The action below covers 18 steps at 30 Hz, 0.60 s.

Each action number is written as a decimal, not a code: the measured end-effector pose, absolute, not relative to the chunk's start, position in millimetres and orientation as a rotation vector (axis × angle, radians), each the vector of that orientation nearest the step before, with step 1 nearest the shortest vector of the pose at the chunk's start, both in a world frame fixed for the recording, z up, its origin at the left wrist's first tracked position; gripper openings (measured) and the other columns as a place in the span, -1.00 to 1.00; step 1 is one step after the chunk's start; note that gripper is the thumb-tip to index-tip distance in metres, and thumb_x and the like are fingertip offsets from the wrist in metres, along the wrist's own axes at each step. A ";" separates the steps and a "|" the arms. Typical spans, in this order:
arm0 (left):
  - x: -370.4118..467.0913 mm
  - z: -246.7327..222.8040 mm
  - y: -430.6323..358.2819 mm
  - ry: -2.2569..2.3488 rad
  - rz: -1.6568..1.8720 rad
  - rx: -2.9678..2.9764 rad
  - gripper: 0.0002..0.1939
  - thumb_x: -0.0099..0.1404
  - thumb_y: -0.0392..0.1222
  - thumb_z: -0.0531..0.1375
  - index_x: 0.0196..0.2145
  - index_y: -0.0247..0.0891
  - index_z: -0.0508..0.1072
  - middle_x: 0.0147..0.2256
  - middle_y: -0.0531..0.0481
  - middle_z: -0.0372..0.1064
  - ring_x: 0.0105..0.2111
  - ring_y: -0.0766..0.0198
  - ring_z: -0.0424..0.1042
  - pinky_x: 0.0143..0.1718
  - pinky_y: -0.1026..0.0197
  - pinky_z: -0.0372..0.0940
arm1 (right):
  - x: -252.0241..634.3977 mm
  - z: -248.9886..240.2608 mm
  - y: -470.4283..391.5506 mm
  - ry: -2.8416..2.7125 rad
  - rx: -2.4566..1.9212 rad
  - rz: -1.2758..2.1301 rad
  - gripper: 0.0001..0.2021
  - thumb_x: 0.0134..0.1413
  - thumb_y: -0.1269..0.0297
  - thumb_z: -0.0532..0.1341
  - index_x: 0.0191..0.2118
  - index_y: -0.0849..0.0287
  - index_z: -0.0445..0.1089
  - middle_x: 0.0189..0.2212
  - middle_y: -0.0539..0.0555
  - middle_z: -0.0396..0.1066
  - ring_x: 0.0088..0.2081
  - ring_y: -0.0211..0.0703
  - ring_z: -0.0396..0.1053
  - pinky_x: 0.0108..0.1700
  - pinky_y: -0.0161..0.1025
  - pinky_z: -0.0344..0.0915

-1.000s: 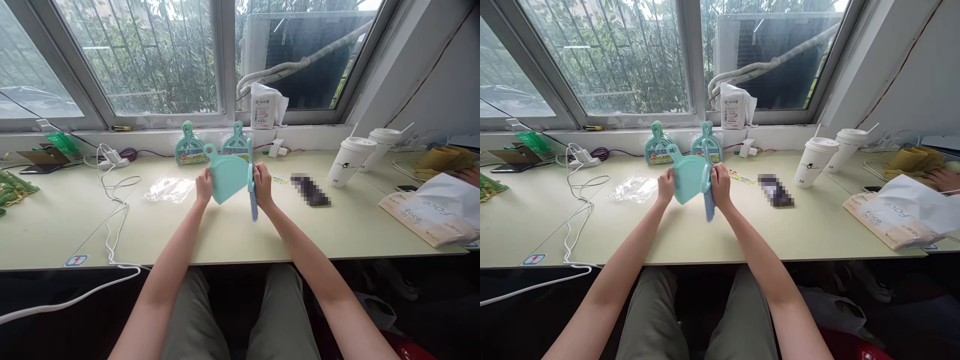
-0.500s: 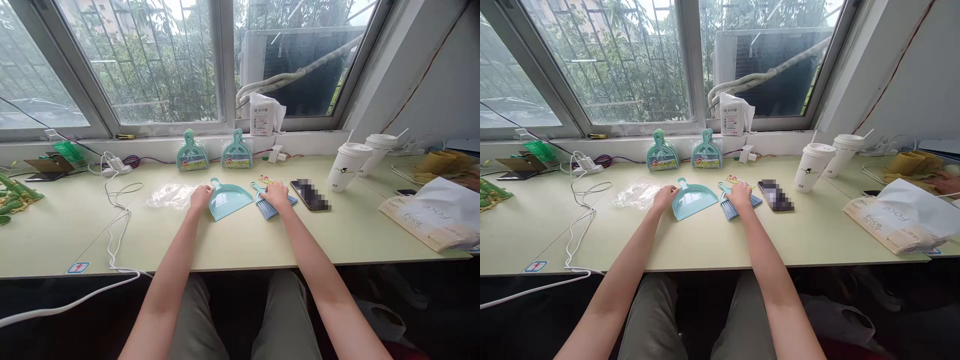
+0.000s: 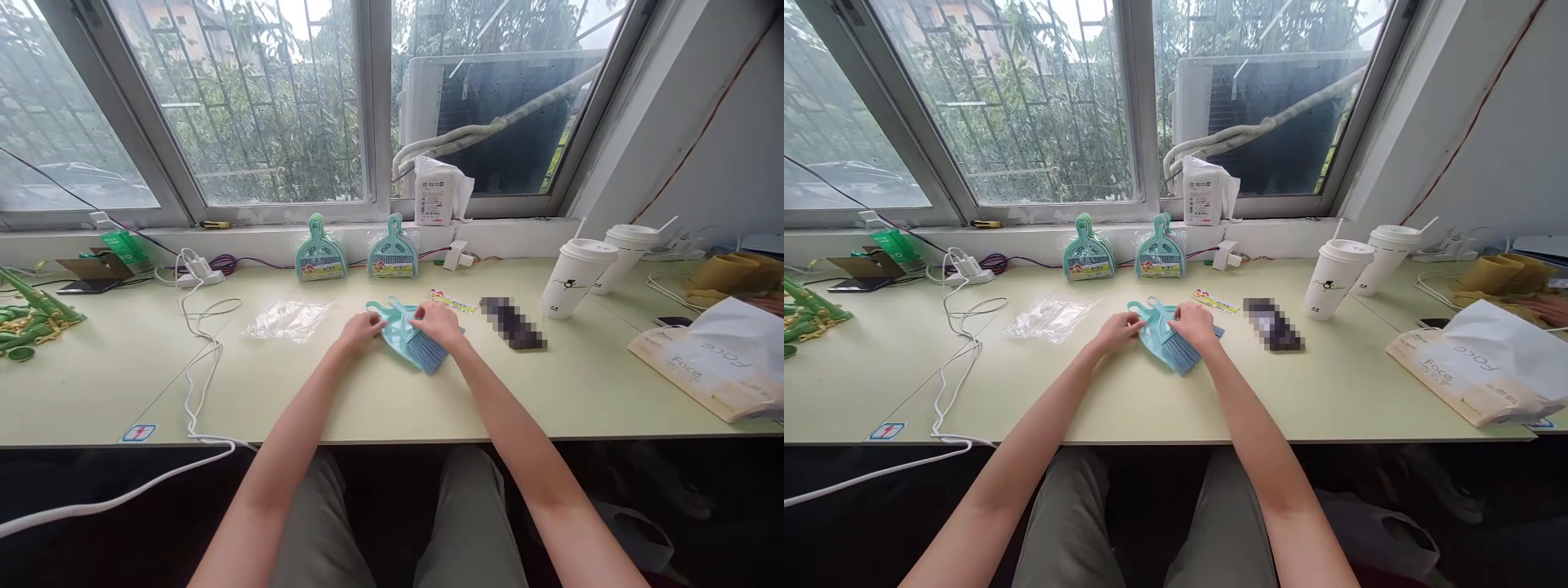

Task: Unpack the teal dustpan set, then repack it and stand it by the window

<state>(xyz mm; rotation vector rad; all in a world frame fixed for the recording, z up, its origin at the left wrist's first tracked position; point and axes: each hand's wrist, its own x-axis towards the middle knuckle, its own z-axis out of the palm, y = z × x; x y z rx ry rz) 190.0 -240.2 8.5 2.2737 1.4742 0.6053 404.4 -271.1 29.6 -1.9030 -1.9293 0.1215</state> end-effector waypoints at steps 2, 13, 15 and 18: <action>197.0 8.4 -245.0 1.196 0.639 2.365 -0.63 0.40 -0.01 0.00 -0.42 -0.21 0.46 -0.38 -0.01 0.48 -0.34 0.25 0.44 -0.26 0.25 0.26 | 396.9 25.8 -272.6 -2.039 -1.854 0.111 -0.86 0.13 0.21 0.25 -0.25 0.11 0.50 -0.13 0.10 0.52 -0.01 -0.05 0.41 -0.08 -0.23 0.26; 190.1 3.0 -237.9 1.181 0.618 3.149 -0.70 0.31 -0.47 0.07 -0.09 -0.24 0.45 -0.07 -0.15 0.39 -0.05 0.13 0.35 -0.08 0.15 0.27 | 394.7 13.0 -267.9 -2.082 -1.661 0.183 -0.85 0.19 0.17 0.24 -0.24 0.08 0.52 -0.08 0.07 0.51 0.03 -0.02 0.36 0.06 -0.13 0.18; 191.7 2.0 -238.6 1.151 0.508 3.222 -0.67 0.34 -0.50 0.01 -0.11 -0.25 0.46 -0.11 -0.14 0.40 -0.10 0.16 0.36 -0.12 0.17 0.27 | 394.4 11.7 -266.9 -2.080 -1.635 0.191 -0.85 0.18 0.16 0.25 -0.26 0.09 0.53 -0.11 0.06 0.52 0.00 -0.02 0.36 0.04 -0.14 0.18; 194.0 3.4 -242.1 1.174 0.401 3.272 -0.66 0.35 -0.50 -0.01 -0.08 -0.26 0.46 -0.10 -0.15 0.40 -0.12 0.16 0.38 -0.18 0.18 0.27 | 395.5 8.8 -263.6 -2.066 -1.607 0.235 -0.85 0.17 0.16 0.26 -0.27 0.09 0.53 -0.14 0.05 0.53 -0.07 -0.05 0.37 -0.02 -0.18 0.20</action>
